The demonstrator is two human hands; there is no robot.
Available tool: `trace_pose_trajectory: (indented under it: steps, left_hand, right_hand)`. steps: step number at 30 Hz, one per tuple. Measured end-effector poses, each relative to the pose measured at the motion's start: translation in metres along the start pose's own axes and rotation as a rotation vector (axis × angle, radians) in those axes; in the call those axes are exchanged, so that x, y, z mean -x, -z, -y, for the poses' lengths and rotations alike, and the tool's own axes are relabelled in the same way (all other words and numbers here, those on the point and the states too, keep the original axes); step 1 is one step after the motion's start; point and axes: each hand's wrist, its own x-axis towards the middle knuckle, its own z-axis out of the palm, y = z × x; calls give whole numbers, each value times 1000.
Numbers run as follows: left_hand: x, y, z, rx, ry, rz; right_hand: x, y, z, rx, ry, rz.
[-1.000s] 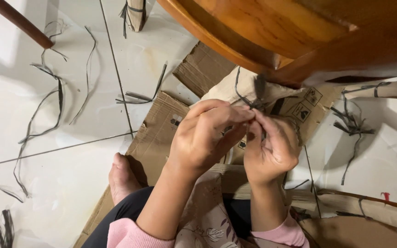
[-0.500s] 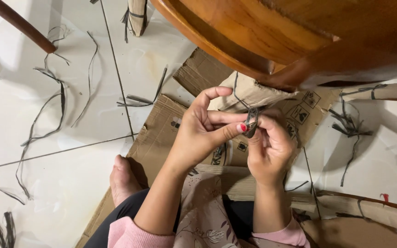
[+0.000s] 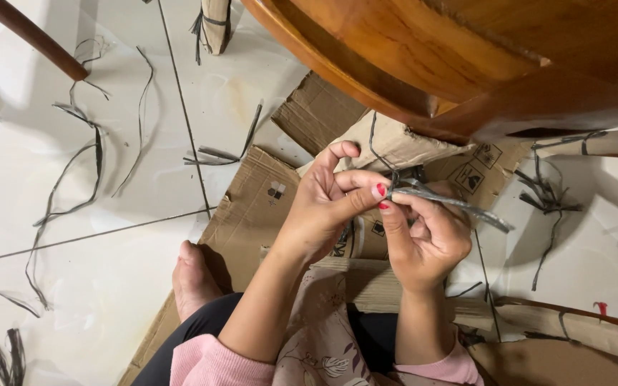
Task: Wrapping wooden chair legs with cardboard and securing them with plastic ties for protection.
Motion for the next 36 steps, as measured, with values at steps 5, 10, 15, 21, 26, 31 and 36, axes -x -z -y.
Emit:
trace_pose_trajectory:
  steps: [5, 10, 15, 21, 26, 31, 36]
  left_hand:
    - [1, -17, -12, -157, -24, -39]
    - [2, -28, -17, -308, -75, -99]
    - [1, -25, -10, -229, -80, -174]
    - [3, -30, -14, -295, -101, -186]
    - [5, -32, -18, -334, -92, -196]
    - [8, -42, -26, -423, -51, -233]
    - [10, -48, -30, -496, -44, -245]
  right_hand:
    - [4, -2, -17, 151, 187, -29]
    - [5, -2, -13, 221, 225, -56]
    - [10, -8, -9, 178, 175, -138]
    - [23, -18, -4, -117, -152, -257]
    - [20, -17, -1, -156, -249, -214]
    - [9, -15, 7, -79, -129, -162]
    - [2, -14, 16, 20, -110, -104]
